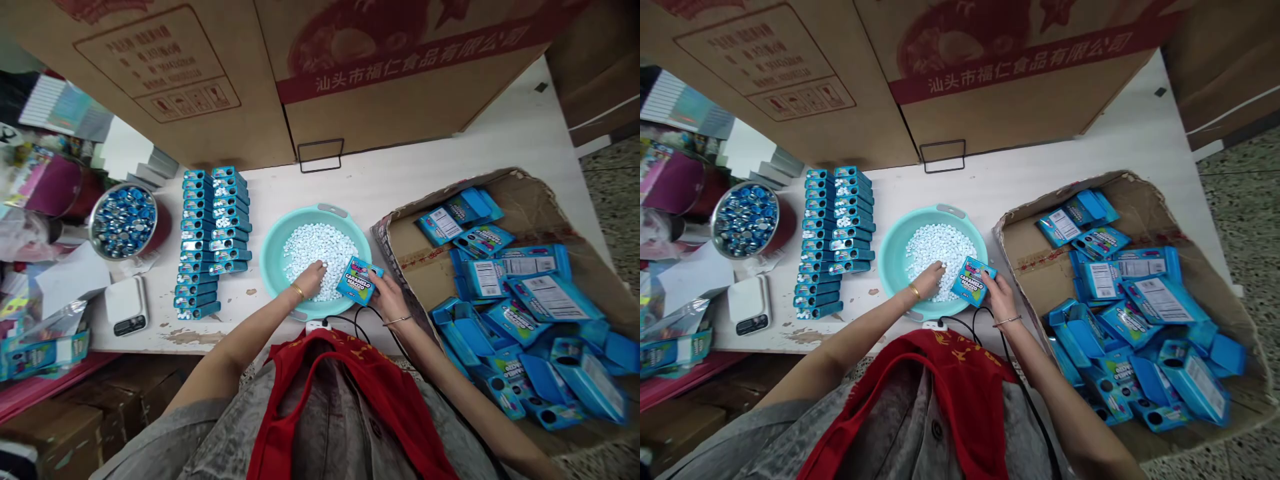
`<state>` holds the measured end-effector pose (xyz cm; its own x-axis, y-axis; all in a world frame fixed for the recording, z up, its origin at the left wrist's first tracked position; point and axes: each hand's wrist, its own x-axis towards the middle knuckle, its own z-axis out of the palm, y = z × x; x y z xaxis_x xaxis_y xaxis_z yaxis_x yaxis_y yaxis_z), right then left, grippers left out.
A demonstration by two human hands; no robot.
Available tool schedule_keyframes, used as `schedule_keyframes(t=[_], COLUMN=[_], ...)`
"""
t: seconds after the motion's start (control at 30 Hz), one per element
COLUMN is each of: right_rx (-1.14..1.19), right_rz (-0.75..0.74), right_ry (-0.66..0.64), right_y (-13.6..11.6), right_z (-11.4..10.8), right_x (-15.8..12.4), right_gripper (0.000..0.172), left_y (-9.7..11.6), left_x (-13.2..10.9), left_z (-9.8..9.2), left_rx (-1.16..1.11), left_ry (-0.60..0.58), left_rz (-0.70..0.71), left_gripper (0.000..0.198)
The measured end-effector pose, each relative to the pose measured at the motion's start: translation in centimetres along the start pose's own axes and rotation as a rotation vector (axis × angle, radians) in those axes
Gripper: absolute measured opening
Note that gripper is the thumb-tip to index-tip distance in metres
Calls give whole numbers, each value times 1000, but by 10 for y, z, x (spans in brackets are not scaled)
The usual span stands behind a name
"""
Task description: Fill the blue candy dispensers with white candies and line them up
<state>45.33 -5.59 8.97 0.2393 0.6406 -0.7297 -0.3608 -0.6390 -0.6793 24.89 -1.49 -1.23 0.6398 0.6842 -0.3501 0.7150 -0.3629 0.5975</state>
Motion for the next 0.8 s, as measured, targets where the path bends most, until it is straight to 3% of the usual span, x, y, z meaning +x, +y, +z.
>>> schedule_keyframes(t=[0.1, 0.2, 0.3, 0.43, 0.6, 0.8], right_rx=[-9, -84, -222, -506, -856, -975], right_rz=[-78, -232, -415, -681, -989, -1110], right_ry=[-53, -103, -108, -87, -185, -268], right_y=[-4, -11, -16, -20, -19, -4], right_z=[-6, -10, -10, -4, 13, 25], right_x=[-2, -4, -1, 8, 18, 21], right_gripper=[46, 46, 43, 42, 31, 33], left_y=[1, -6, -10, -5, 16, 58], left_x=[-4, -15, -33, -58, -75, -66], left_z=[-1, -16, -47, -100, -156, -187], left_rx=[-84, -227, -313, -266, -131, 214], left_ry=[30, 113, 187, 208, 141, -83], left_rz=[-9, 26, 98, 157, 205, 94], left_gripper=[45, 46, 40, 37, 36, 32])
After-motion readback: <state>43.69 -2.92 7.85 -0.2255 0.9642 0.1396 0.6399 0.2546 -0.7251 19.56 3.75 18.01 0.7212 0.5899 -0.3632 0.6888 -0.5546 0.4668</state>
